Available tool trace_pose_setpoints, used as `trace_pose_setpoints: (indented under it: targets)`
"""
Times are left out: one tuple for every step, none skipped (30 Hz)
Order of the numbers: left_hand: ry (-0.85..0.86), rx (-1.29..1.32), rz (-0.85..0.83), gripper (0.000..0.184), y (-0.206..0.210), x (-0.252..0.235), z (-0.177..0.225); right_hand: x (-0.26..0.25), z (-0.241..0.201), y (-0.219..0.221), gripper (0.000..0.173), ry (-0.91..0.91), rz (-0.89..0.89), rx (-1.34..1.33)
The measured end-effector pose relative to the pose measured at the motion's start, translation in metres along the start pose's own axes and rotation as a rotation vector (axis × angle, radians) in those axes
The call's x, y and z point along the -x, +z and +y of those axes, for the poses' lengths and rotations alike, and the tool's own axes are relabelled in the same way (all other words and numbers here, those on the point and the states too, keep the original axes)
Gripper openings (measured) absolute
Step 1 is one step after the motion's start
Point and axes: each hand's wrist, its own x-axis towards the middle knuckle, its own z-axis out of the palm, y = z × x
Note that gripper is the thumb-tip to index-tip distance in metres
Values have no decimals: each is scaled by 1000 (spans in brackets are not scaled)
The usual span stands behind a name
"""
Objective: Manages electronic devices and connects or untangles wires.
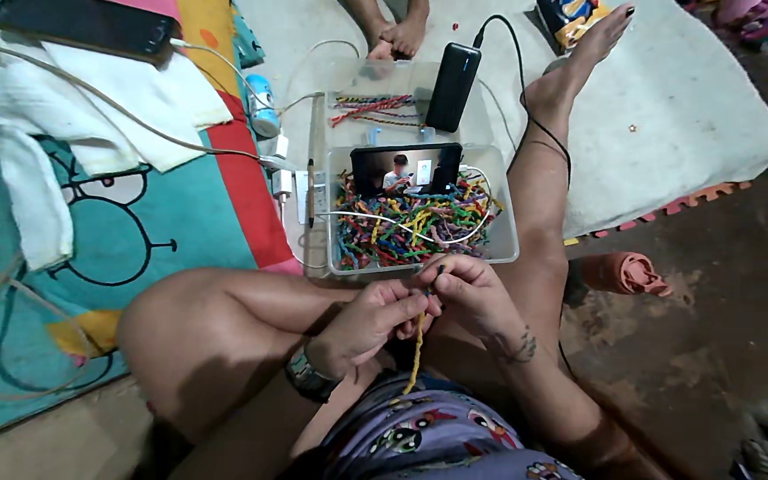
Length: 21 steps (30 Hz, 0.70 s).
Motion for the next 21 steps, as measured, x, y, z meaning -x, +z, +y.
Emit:
trace_pose_setpoints:
  targets:
    - [18,-26,0,21,1,0,-1,0,1,3,11,9,30,-73]
    - [48,-81,14,21,2,-1,-2,0,1,6,6,22,70,-135]
    - [86,-152,38,20,3,-1,-4,0,1,8,3,40,114,-179]
    - [129,-240,64,17,3,-2,-5,0,1,11,7,59,160,-206]
    - [168,-333,94,15,4,-3,-7,-1,2,12,10,75,201,-213]
    - [192,-406,121,14,4,-3,-7,-2,3,14,11,86,225,-193]
    - [193,-426,136,14,4,-3,-7,-3,3,14,8,94,216,-152]
    - [169,-398,139,14,4,-2,-5,-3,2,13,4,99,173,-100]
    - [132,-332,135,16,3,-1,-3,-3,1,11,10,96,110,-39]
    - [91,-246,130,18,2,0,-2,-3,0,8,20,88,36,19]
    - [55,-161,122,20,1,0,-1,-3,0,4,25,75,-35,54]
    - [28,-86,103,20,0,1,0,-3,2,1,26,57,-84,64]
    - [8,-26,74,19,-1,1,1,-3,3,0,23,44,-91,56]
    - [-9,14,57,19,-1,1,1,-3,3,0,18,37,-67,28]
    - [-14,27,42,19,0,0,2,-2,3,1,13,34,-35,-13]
    - [-5,12,34,19,1,0,2,-2,4,3,10,30,-3,-56]
    - [19,-30,30,18,2,0,1,-1,4,5,6,24,27,-102]
    - [54,-95,26,17,1,-1,0,-1,5,7,2,20,71,-148]
    - [95,-180,34,15,2,-2,0,-2,5,11,4,29,134,-190]
    - [135,-282,55,13,3,-2,-1,-2,5,14,9,47,205,-234]
    - [170,-384,81,12,4,-3,-2,-4,5,17,13,63,271,-265]
